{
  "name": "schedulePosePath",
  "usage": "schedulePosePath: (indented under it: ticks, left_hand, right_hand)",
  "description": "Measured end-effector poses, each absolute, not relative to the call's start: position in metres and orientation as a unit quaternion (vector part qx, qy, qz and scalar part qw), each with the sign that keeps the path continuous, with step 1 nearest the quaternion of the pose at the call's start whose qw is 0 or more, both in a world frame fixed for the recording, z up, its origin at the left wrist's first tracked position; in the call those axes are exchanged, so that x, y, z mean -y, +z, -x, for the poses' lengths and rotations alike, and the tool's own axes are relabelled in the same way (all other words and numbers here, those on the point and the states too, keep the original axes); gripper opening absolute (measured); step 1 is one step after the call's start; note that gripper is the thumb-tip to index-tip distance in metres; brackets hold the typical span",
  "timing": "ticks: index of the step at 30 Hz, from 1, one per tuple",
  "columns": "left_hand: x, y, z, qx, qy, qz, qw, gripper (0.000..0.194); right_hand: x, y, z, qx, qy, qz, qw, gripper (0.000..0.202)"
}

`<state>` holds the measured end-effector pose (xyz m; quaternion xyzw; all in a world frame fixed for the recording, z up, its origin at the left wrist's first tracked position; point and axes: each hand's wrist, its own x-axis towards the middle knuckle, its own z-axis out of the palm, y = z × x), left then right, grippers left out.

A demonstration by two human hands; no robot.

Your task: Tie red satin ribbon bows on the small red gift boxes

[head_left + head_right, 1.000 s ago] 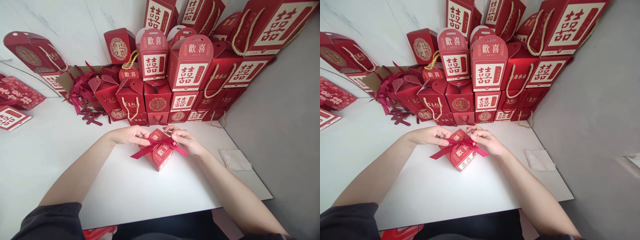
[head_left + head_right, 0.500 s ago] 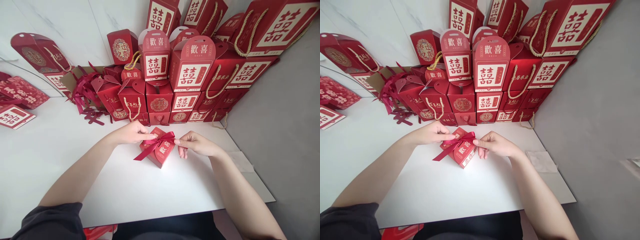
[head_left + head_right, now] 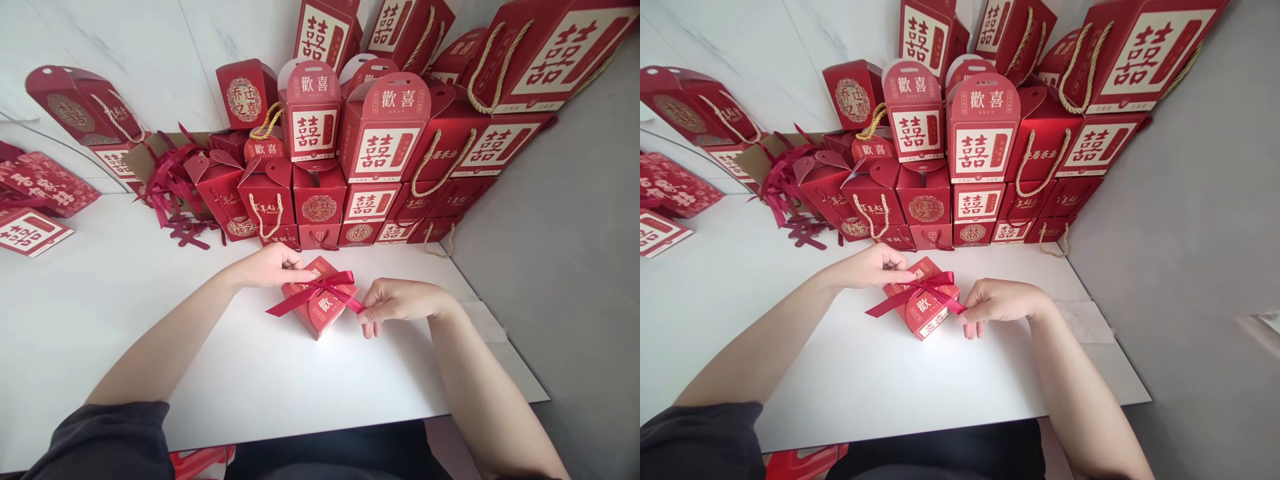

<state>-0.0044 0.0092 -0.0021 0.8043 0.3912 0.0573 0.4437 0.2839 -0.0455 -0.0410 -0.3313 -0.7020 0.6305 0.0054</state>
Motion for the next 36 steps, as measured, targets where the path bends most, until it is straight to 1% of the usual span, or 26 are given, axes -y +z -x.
schedulePosePath:
  ticks: [2, 3, 4, 6, 8, 9, 10, 12, 17, 26, 30, 34, 36]
  left_hand:
    - [-0.007, 0.0, 0.004, -0.383, 0.054, -0.812, 0.437, 0.05]
    - [-0.006, 0.001, 0.004, -0.383, 0.049, -0.814, 0.435, 0.05]
    - [-0.005, 0.002, 0.004, -0.384, 0.044, -0.815, 0.432, 0.05]
    - [-0.003, 0.003, 0.003, -0.386, 0.041, -0.819, 0.422, 0.05]
    - [-0.003, 0.003, 0.003, -0.388, 0.042, -0.826, 0.407, 0.051]
    - [-0.002, 0.003, 0.003, -0.39, 0.043, -0.829, 0.399, 0.051]
    - [-0.002, 0.003, 0.003, -0.392, 0.044, -0.831, 0.391, 0.052]
    - [-0.002, 0.003, 0.003, -0.399, 0.042, -0.833, 0.381, 0.052]
    - [0.0, 0.007, 0.004, -0.411, 0.025, -0.836, 0.364, 0.053]
    - [0.004, 0.013, 0.003, -0.443, -0.006, -0.834, 0.33, 0.055]
    - [0.004, 0.015, 0.002, -0.448, -0.021, -0.834, 0.322, 0.056]
    - [0.003, 0.012, 0.002, -0.436, -0.026, -0.833, 0.338, 0.056]
    - [0.0, 0.01, 0.004, -0.424, -0.017, -0.828, 0.367, 0.055]
  right_hand:
    - [0.043, -0.043, -0.294, 0.733, 0.576, 0.361, 0.005, 0.025]
    - [0.041, -0.044, -0.299, 0.746, 0.545, 0.383, 0.025, 0.021]
    - [0.038, -0.045, -0.302, 0.751, 0.512, 0.412, 0.063, 0.02]
    - [0.034, -0.046, -0.302, 0.738, 0.446, 0.47, 0.187, 0.023]
    - [0.032, -0.046, -0.291, 0.705, 0.398, 0.489, 0.326, 0.028]
    - [0.033, -0.046, -0.283, 0.691, 0.395, 0.474, 0.376, 0.03]
    - [0.035, -0.045, -0.274, 0.686, 0.404, 0.45, 0.404, 0.031]
    - [0.041, -0.043, -0.257, 0.691, 0.429, 0.414, 0.408, 0.031]
    - [0.049, -0.042, -0.245, 0.709, 0.452, 0.389, 0.378, 0.021]
    - [0.036, -0.058, -0.259, 0.702, 0.525, 0.328, 0.352, 0.03]
    - [0.035, -0.061, -0.259, 0.709, 0.527, 0.312, 0.349, 0.031]
    - [0.034, -0.066, -0.257, 0.684, 0.564, 0.304, 0.349, 0.033]
    - [0.034, -0.069, -0.255, 0.662, 0.585, 0.306, 0.354, 0.035]
